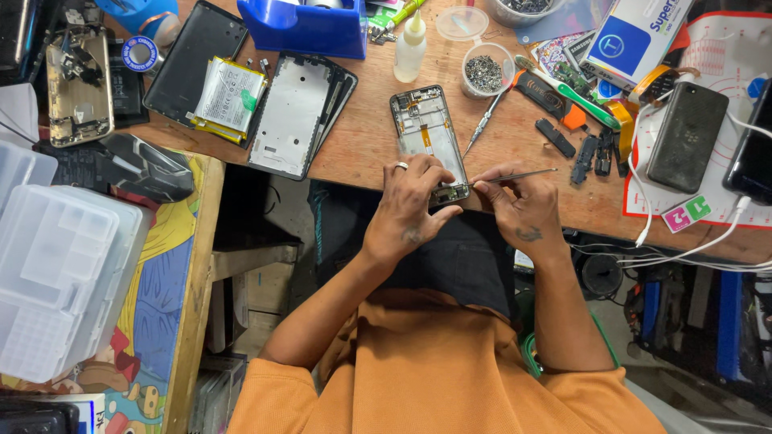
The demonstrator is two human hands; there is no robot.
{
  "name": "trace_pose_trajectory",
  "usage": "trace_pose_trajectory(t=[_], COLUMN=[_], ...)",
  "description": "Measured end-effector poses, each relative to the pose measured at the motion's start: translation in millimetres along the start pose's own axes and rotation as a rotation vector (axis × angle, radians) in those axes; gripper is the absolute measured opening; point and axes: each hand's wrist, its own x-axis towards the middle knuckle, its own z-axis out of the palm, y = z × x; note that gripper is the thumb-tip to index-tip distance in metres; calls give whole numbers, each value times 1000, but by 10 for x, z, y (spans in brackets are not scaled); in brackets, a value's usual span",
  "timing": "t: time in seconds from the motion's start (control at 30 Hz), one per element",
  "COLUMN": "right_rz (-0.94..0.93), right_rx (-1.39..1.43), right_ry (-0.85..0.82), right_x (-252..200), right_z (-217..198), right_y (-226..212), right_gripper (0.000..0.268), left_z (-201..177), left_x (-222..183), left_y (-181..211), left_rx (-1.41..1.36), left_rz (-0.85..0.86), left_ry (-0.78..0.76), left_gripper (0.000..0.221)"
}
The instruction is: The person uses a screwdriver to remove screws from a smartphone's internal frame, then detaches and removes the battery. The person continues to use the screwdriver to loosen components inside the phone.
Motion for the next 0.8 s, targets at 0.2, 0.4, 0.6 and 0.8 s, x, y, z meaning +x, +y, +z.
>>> trace_pose_trajectory(t=[0.2,0.4,0.6,0.8], right_rz=[2,4,-79,8], right_rx=[-32,-58,-119,-115], right_ry=[-8,-46,-97,-133], right_x=[21,56,104,135], right_z=[7,-24,-40,-76], right_y=[-69,-122,-144,9], right_gripper=[11,11,12,11], left_z=[32,11,8,6], left_x=[-27,-23,-16,-20], left_y=[-30,-28,-19,-5], left_rx=[-24,-28,-36,-35], left_rz=[-45,-10,-59,-44], left_ry=[-21,18,-32,-5], left_gripper=[40,39,36,36])
